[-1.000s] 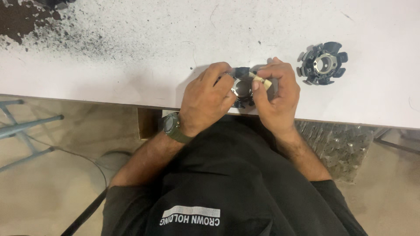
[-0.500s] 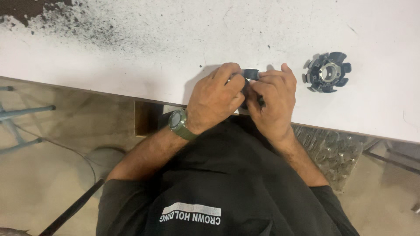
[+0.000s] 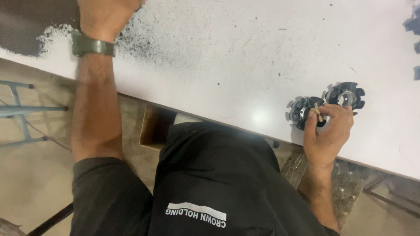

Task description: The person sits at a white workbench assembling small black plastic rotor-like components, using a small hand tool to press and fit parts into each housing. They work on the units one at a time and set finished assemblies aside on the table.

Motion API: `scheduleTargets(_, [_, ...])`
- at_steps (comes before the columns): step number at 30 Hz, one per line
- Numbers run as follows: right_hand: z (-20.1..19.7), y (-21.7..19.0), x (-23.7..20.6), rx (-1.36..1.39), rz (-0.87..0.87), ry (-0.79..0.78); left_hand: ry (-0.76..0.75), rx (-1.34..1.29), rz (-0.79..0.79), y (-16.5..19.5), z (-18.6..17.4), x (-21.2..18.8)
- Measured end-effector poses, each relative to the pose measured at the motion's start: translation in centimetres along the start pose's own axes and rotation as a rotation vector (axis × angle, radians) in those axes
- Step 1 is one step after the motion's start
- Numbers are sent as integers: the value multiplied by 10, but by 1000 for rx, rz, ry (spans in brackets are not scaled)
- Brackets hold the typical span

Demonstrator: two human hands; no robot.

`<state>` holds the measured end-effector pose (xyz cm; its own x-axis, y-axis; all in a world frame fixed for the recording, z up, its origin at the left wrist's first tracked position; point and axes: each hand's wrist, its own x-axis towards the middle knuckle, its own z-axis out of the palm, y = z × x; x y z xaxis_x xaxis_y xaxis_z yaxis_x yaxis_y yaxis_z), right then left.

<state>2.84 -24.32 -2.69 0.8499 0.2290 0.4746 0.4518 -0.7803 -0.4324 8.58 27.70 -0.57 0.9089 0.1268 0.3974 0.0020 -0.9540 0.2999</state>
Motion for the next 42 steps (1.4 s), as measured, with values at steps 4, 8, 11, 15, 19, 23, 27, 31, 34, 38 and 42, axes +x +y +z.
scheduleTargets(4, [-2,18,0,-24,43,52,-141,51,-133,34,-26,-11])
scheduleTargets(8, [-10,27,-2,10,80,19,-67,216,322,63,-22,-14])
scheduleTargets(11, [-11,32,5,9,90,10,-344,-18,300,74,5,-1])
scheduleTargets(15, [-7,34,6,9,85,49,-532,-213,226,119,31,-24])
scheduleTargets(19, [-7,35,4,-14,61,61,-332,-374,332,194,41,-80])
scheduleTargets(23, [-4,34,4,-36,52,57,-307,-423,289,230,35,-103])
scheduleTargets(27, [1,25,6,36,-19,173,-196,-441,480,227,20,-95])
scheduleTargets(31, [10,-4,4,271,-96,248,-203,-371,703,232,14,-82])
scheduleTargets(34, [24,-35,1,347,-144,188,-246,-338,619,238,23,-69])
scheduleTargets(38, [35,-62,4,293,-128,49,-306,-462,410,233,35,-70])
scheduleTargets(42, [39,-71,11,228,-81,-13,-297,-464,339,226,46,-84])
